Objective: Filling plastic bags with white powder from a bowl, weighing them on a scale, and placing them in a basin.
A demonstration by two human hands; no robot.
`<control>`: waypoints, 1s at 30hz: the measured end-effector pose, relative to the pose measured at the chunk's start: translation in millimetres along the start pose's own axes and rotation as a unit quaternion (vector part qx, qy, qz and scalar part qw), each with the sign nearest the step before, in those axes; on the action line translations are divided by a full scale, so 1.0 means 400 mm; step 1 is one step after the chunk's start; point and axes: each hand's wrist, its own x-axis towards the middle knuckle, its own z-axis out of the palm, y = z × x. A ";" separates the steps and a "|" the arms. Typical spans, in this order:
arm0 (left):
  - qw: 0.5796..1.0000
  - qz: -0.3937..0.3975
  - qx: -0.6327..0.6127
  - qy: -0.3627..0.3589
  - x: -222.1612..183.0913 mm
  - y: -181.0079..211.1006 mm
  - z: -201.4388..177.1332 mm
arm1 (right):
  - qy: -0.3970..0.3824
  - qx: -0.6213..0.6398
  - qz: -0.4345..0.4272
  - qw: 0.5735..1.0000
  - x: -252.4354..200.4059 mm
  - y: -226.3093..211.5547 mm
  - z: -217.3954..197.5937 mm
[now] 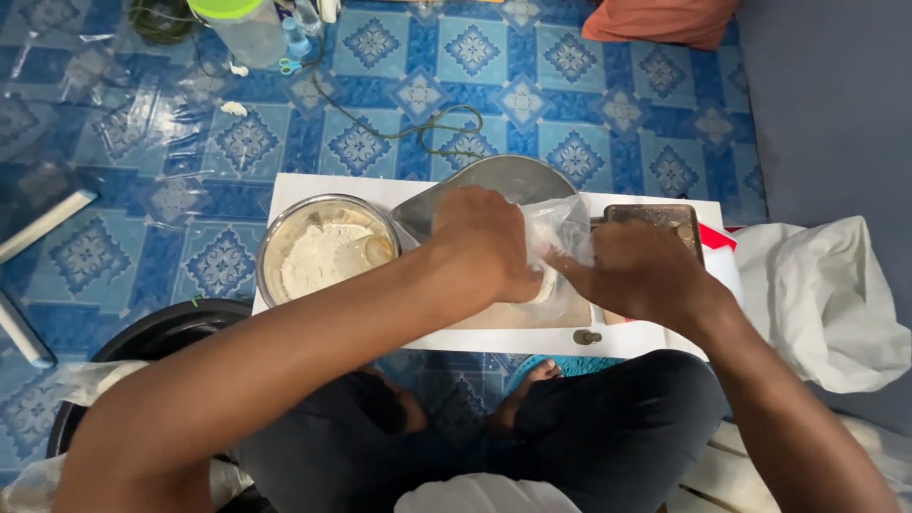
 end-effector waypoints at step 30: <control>0.999 -0.025 -0.020 0.039 0.133 -0.124 -0.043 | 0.019 -0.104 -0.097 0.990 0.125 0.098 -0.112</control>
